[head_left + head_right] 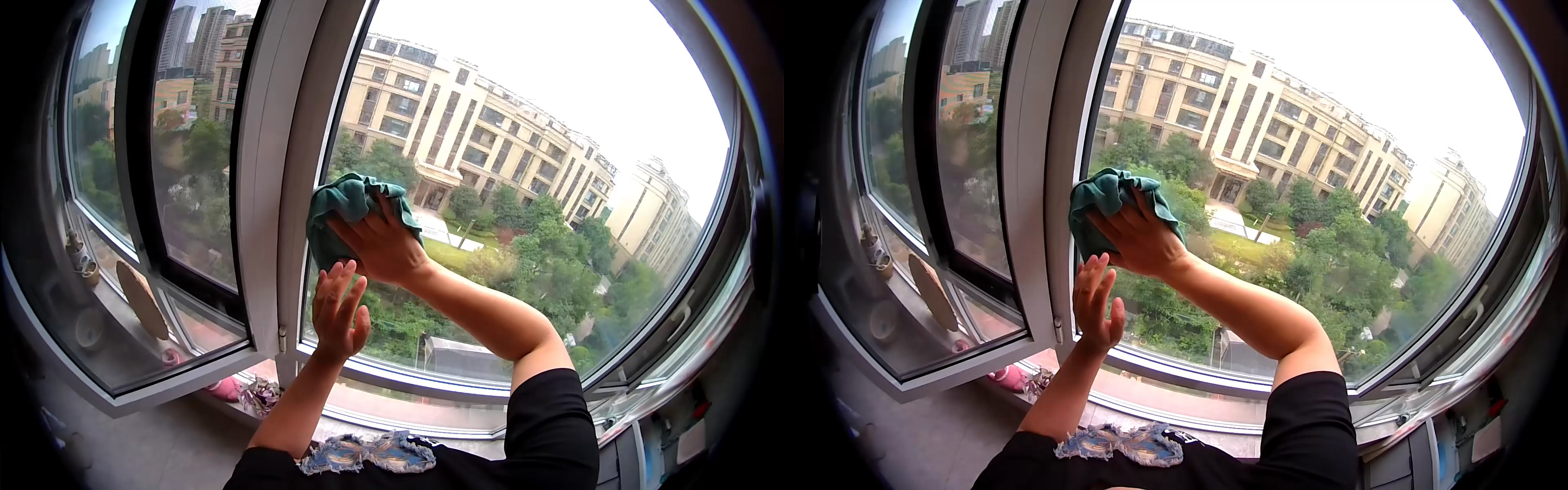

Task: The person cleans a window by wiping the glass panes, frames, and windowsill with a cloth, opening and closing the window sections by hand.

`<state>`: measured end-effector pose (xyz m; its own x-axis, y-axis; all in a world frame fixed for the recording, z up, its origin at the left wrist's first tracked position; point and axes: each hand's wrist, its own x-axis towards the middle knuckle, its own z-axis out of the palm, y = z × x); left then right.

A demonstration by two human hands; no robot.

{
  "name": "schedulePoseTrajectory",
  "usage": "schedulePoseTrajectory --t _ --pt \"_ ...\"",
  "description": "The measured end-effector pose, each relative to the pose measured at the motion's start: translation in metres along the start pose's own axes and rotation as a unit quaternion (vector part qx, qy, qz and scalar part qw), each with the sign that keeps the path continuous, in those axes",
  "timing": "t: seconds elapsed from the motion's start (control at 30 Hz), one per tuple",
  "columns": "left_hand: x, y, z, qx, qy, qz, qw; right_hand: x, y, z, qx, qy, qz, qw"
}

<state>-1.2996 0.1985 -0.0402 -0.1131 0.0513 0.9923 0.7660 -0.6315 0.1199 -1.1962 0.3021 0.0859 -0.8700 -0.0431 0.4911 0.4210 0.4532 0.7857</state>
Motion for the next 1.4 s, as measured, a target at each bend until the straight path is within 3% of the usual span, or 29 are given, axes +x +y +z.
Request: schedulePoseTrajectory --t 0.03,0.07,0.2,0.27,0.3,0.33,0.4,0.43,0.5,0.53,0.57,0.63,0.67,0.7,0.77,1.03,1.1,1.27,1.4 --pt "-0.003 0.002 -0.002 0.015 -0.003 -0.007 1.0 0.004 0.016 -0.006 0.062 -0.024 -0.001 0.998" --pt "-0.006 0.006 -0.003 0.029 -0.006 -0.016 0.999 0.013 0.034 -0.017 0.047 0.015 0.002 0.999" --pt "-0.007 0.024 0.004 0.03 0.001 -0.044 0.999 0.056 0.147 -0.079 -0.085 0.089 0.118 0.985" --pt "-0.006 0.036 0.015 0.032 -0.002 -0.042 0.999 0.054 0.211 -0.103 -0.152 0.179 0.154 0.96" --pt "-0.005 0.042 0.02 0.036 -0.003 -0.04 0.999 0.046 0.234 -0.121 -0.189 0.2 0.18 0.944" --pt "-0.006 0.048 0.026 0.034 -0.012 -0.043 0.998 0.036 0.252 -0.142 -0.104 0.177 0.214 0.955" --pt "-0.01 0.058 0.041 0.033 -0.026 -0.042 0.998 -0.005 0.287 -0.165 -0.162 0.179 0.27 0.932" --pt "-0.012 0.062 0.049 0.033 -0.037 -0.042 0.998 -0.026 0.298 -0.18 -0.112 0.164 0.322 0.926" --pt "-0.013 0.073 0.067 0.027 -0.044 -0.042 0.998 -0.082 0.332 -0.189 -0.207 0.212 0.331 0.896" --pt "-0.012 0.077 0.076 0.026 -0.038 -0.044 0.998 -0.109 0.345 -0.197 -0.226 0.199 0.381 0.874" --pt "-0.013 0.082 0.085 0.026 -0.032 -0.049 0.998 -0.159 0.41 -0.187 -0.269 0.262 0.229 0.898" --pt "-0.013 0.088 0.107 0.025 -0.036 -0.061 0.997 -0.216 0.431 -0.208 -0.26 0.277 0.222 0.898" --pt "-0.011 0.092 0.118 0.055 -0.038 -0.048 0.997 -0.244 0.434 -0.215 -0.31 0.236 0.282 0.877" --pt "-0.01 0.094 0.129 0.084 -0.041 -0.032 0.995 -0.272 0.452 -0.224 -0.275 0.273 0.21 0.898" --pt "-0.014 0.096 0.152 0.081 -0.032 -0.055 0.995 -0.326 0.462 -0.24 -0.294 0.25 0.225 0.895" --pt "-0.032 0.091 0.198 0.148 0.015 0.029 0.989 -0.527 0.488 -0.264 -0.268 0.224 0.341 0.873" --pt "-0.035 0.089 0.199 0.139 0.04 0.045 0.989 -0.589 0.521 -0.264 -0.328 0.137 0.387 0.851" --pt "-0.038 0.089 0.201 0.111 0.053 0.061 0.99 -0.523 0.484 -0.251 -0.342 0.181 0.393 0.834" --pt "-0.037 0.09 0.201 0.067 0.054 0.057 0.995 -0.41 0.428 -0.232 -0.349 0.18 0.307 0.867"
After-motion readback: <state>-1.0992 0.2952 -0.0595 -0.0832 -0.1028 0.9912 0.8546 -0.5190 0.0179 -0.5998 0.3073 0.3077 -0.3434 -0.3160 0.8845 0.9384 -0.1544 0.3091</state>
